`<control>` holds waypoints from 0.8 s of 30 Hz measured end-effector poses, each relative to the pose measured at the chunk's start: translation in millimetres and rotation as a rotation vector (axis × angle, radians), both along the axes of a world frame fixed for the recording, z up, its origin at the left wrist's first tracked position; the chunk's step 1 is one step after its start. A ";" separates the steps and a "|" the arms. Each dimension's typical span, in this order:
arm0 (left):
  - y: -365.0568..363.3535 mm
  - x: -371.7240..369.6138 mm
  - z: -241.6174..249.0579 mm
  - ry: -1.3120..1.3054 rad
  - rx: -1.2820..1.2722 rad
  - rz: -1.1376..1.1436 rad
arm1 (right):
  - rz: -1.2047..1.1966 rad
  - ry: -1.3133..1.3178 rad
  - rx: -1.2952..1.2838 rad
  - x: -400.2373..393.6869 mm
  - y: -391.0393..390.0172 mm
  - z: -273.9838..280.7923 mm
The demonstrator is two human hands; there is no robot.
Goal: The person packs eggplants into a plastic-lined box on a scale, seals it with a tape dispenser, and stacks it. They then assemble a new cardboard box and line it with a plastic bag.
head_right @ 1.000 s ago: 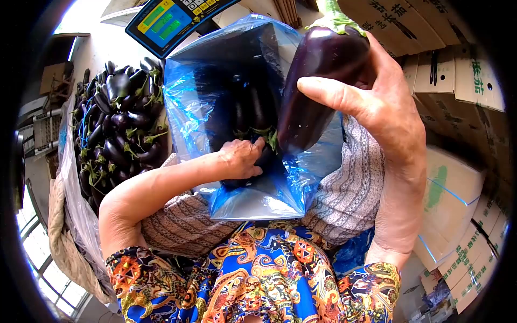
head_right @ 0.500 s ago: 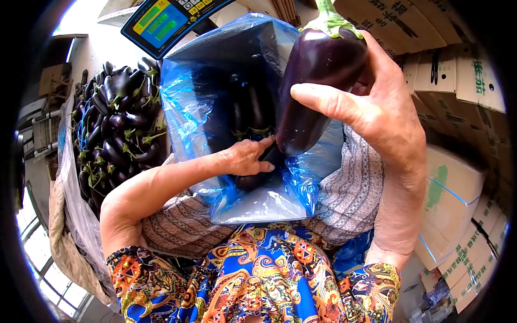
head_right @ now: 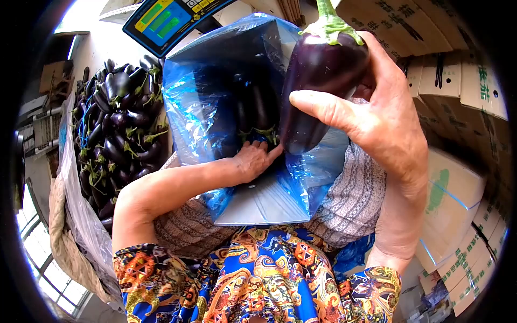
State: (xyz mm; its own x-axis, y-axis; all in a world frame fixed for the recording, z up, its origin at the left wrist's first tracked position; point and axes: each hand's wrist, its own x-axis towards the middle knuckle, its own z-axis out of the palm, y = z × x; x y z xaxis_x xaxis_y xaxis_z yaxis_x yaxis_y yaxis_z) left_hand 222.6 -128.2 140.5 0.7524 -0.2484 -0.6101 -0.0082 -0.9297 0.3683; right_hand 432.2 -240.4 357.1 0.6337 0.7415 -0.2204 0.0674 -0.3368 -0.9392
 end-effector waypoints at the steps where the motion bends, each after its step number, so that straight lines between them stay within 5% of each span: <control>1: 1.8 -2.9 12.1 -0.004 0.007 -0.012 | 0.002 -0.012 -0.010 -0.3 -1.0 -0.3; 11: 10.5 7.3 -19.6 -0.031 0.134 -0.270 | 0.109 0.038 -0.041 -6.4 4.0 -8.1; 13: 21.6 29.2 16.4 0.044 0.134 -0.364 | 0.139 -0.106 -0.095 -5.2 4.5 -19.2; 15: 41.9 22.6 22.1 0.031 0.196 -0.148 | 0.148 -0.162 -0.117 -7.4 5.3 -27.5; 17: 63.6 25.6 75.0 -0.167 0.410 -0.346 | 0.207 -0.220 -0.252 -8.9 12.4 -26.3; 19: 86.3 25.9 104.2 -0.091 0.397 -0.259 | 0.248 -0.272 -0.305 -13.0 20.1 -32.7; 24: 128.5 -7.0 126.7 -0.411 0.103 0.024 | 0.407 -0.176 -0.556 -29.3 46.6 -60.4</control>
